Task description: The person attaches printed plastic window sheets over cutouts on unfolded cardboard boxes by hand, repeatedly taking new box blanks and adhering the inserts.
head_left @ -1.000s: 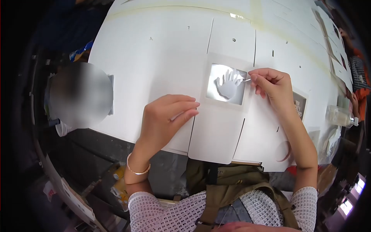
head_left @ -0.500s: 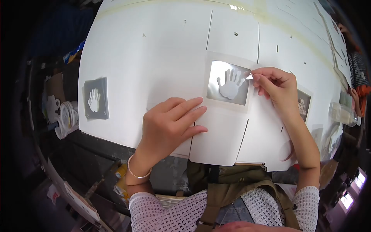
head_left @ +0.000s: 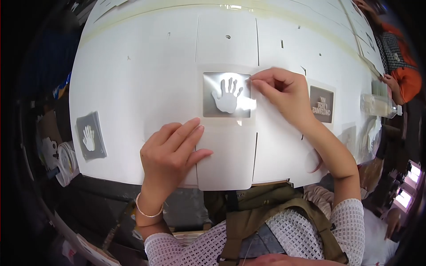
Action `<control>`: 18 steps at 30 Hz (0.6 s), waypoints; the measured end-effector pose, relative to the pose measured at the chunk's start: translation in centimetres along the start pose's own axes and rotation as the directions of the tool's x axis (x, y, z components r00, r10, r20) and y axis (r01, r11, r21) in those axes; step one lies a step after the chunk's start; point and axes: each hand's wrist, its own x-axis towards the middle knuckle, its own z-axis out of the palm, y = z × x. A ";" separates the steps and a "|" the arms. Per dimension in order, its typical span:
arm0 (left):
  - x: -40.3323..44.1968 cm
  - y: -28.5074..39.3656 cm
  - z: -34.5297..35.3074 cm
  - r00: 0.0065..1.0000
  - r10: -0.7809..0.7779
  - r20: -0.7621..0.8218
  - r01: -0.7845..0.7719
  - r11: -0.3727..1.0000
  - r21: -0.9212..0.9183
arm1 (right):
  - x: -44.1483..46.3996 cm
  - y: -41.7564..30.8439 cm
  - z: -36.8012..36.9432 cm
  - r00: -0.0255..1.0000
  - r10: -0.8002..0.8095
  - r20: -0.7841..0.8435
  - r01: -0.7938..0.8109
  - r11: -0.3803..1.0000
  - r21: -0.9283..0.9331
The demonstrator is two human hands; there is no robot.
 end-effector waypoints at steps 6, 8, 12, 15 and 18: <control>0.5 1.2 -0.8 0.998 -0.024 0.053 0.023 0.999 0.034 | -0.4 -0.3 0.2 0.867 -0.494 -0.059 0.385 0.741 -0.550; 0.3 1.5 -0.6 0.998 0.018 0.054 -0.019 0.999 0.028 | -1.1 -0.6 -0.8 0.828 -0.553 -0.094 0.429 0.733 -0.527; 0.6 -0.1 -0.8 0.999 -0.037 0.040 0.041 0.991 -0.130 | -3.1 0.0 -4.4 0.762 -0.646 -0.037 0.509 0.633 -0.584; 2.9 -2.2 -1.7 0.823 -0.523 0.222 0.513 0.514 -0.688 | -6.0 -0.3 -7.6 0.837 -0.538 -0.102 0.416 0.745 -0.522; 7.5 -8.5 -1.7 0.792 -0.544 0.275 0.227 -0.156 -0.961 | -8.4 0.2 -10.4 0.843 -0.474 -0.254 0.328 0.828 -0.455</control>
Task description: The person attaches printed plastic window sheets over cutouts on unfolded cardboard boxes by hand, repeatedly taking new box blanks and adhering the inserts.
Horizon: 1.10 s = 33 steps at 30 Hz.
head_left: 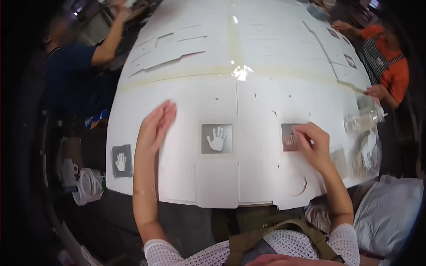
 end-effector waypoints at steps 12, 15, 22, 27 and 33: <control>27.8 0.0 -2.0 0.967 -0.144 -0.210 -0.001 0.822 -0.570 | -4.6 3.0 -6.5 0.963 0.153 -0.221 -0.177 0.980 -0.094; 31.9 0.3 -3.3 0.928 -0.074 -0.366 -0.127 0.859 -0.496 | -4.6 3.6 -6.9 0.968 0.191 -0.165 -0.204 0.977 -0.063; 24.8 5.7 -1.6 0.953 -0.013 -0.302 -0.180 0.779 -0.601 | -3.7 4.9 -7.1 0.970 0.207 -0.125 -0.204 0.978 0.037; 9.3 10.7 3.7 0.991 0.130 0.042 -0.080 0.803 -0.591 | -2.5 5.6 -7.5 0.885 0.422 0.196 -0.449 0.663 0.599; -3.4 11.1 3.8 0.892 0.318 0.320 -0.228 0.930 -0.288 | 0.2 5.0 -8.1 0.812 0.291 0.505 -0.542 0.055 0.839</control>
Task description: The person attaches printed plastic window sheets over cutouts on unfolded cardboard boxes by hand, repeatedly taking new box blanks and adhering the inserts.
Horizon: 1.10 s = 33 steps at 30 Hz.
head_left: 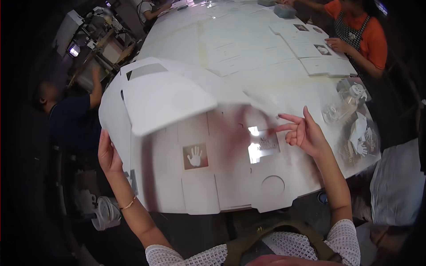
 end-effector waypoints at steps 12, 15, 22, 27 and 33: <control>-7.7 -0.3 -7.0 0.923 -0.331 -0.197 0.370 0.618 0.694 | -9.4 3.7 3.9 0.840 -0.465 -0.278 0.307 0.831 -0.464; -8.8 -3.2 -6.3 0.860 -0.316 -0.402 0.508 0.614 0.605 | -12.9 5.9 2.4 0.906 -0.326 -0.269 0.070 0.744 -0.664; -10.7 -6.8 -8.3 0.847 -0.224 -0.482 0.532 0.389 0.753 | -13.7 10.3 1.1 0.926 -0.209 -0.315 -0.067 0.729 -0.681; -11.3 -8.2 -8.5 0.862 -0.085 -0.499 0.496 0.343 0.798 | -13.2 10.5 0.8 0.920 -0.231 -0.316 -0.095 0.651 -0.754; -11.7 -8.8 -7.9 0.870 0.008 -0.494 0.481 0.208 0.851 | -13.2 10.4 1.0 0.924 -0.231 -0.306 -0.180 0.443 -0.878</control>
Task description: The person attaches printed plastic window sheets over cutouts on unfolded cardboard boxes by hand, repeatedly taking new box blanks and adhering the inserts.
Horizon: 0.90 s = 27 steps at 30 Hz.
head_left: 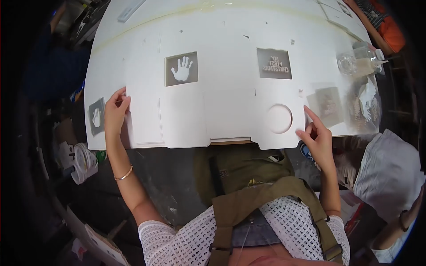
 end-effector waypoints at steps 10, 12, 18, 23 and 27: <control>2.0 -4.0 -0.7 0.978 0.205 -0.034 -0.185 0.933 0.310 | 1.7 0.6 -6.3 0.987 -0.059 -0.150 0.028 0.979 -0.200; 1.3 -2.4 -0.4 0.983 0.181 -0.027 -0.163 0.933 0.321 | 3.5 2.2 -9.2 0.895 -0.168 -0.413 -0.018 0.912 -0.409; 0.9 -0.3 -0.6 0.989 0.143 -0.042 -0.115 0.914 0.390 | 6.3 2.2 -10.7 0.940 -0.043 -0.337 -0.233 0.640 -0.732; 1.0 0.9 -1.2 0.962 0.264 -0.066 -0.211 0.878 0.430 | 7.0 2.0 -10.5 0.959 0.079 -0.271 -0.240 0.734 -0.636; 0.0 4.8 0.4 0.953 0.301 -0.029 -0.265 0.879 0.396 | 6.8 2.7 -10.5 0.931 -0.097 -0.353 -0.148 0.782 -0.606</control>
